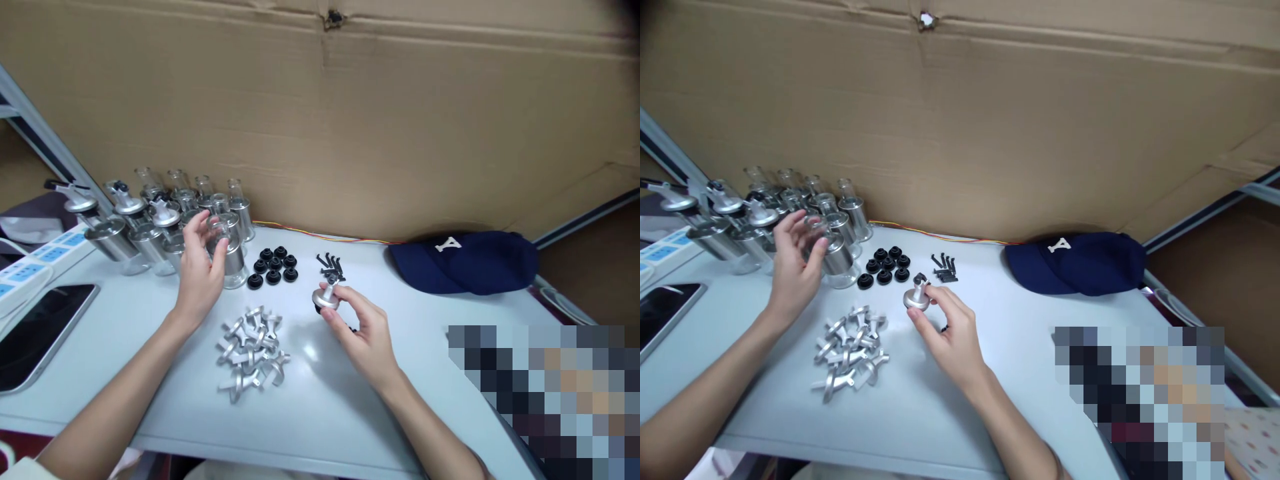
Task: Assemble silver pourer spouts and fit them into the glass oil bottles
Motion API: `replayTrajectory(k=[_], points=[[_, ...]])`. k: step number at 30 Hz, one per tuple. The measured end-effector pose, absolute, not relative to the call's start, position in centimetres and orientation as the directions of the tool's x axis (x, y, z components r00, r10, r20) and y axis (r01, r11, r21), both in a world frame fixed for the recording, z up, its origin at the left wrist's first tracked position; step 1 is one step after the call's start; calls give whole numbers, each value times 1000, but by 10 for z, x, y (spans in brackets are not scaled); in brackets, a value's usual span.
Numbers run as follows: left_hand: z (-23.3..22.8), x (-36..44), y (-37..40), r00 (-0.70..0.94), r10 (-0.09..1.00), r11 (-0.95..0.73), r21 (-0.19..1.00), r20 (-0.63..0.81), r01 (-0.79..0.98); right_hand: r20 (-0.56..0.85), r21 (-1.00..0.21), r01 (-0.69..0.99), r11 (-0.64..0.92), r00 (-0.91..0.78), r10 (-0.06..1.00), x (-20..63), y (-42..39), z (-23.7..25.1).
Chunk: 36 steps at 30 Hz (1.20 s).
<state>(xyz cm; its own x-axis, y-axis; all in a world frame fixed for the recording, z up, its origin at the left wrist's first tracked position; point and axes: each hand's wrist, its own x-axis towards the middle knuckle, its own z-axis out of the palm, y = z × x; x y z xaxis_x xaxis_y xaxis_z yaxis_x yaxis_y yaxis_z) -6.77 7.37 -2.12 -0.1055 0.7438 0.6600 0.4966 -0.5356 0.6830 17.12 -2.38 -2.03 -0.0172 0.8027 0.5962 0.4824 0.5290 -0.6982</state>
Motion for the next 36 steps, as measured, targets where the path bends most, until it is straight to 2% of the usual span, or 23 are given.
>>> replayTrajectory(k=[10, 15, 16, 18, 20, 23, 27, 30, 36], points=[[-22, -69, 72, -111, 642, -573, 571, 759, 588, 653, -680, 494, 542, 72, 754, 173, -23, -20], [0, -54, 50, -141, 363, -809, 386, 921, 443, 673, -677, 488, 551, 107, 731, 176, -25, -21], [7, -49, 42, -140, 360, -831, 386, 922, 402, 677, -682, 478, 554, 125, 725, 176, -25, -21], [20, -36, 23, -108, 384, -864, 398, 917, 309, 676, -700, 456, 550, 176, 715, 178, -25, -22], [26, -24, 6, -7, 470, -860, 460, 883, 223, 655, -731, 438, 523, 236, 718, 180, -24, -23], [22, -7, -13, 208, 627, -779, 613, 751, 131, 618, -775, 385, 502, 294, 729, 182, -25, -24], [4, 12, -24, 392, 731, -631, 772, 559, 76, 631, -774, 275, 570, 267, 728, 180, -29, -21], [-5, 21, -23, 426, 750, -584, 809, 506, 67, 658, -751, 245, 613, 206, 724, 178, -33, -19], [-10, 25, -17, 371, 801, -538, 837, 470, 100, 692, -720, 224, 657, 160, 704, 179, -36, -20]])
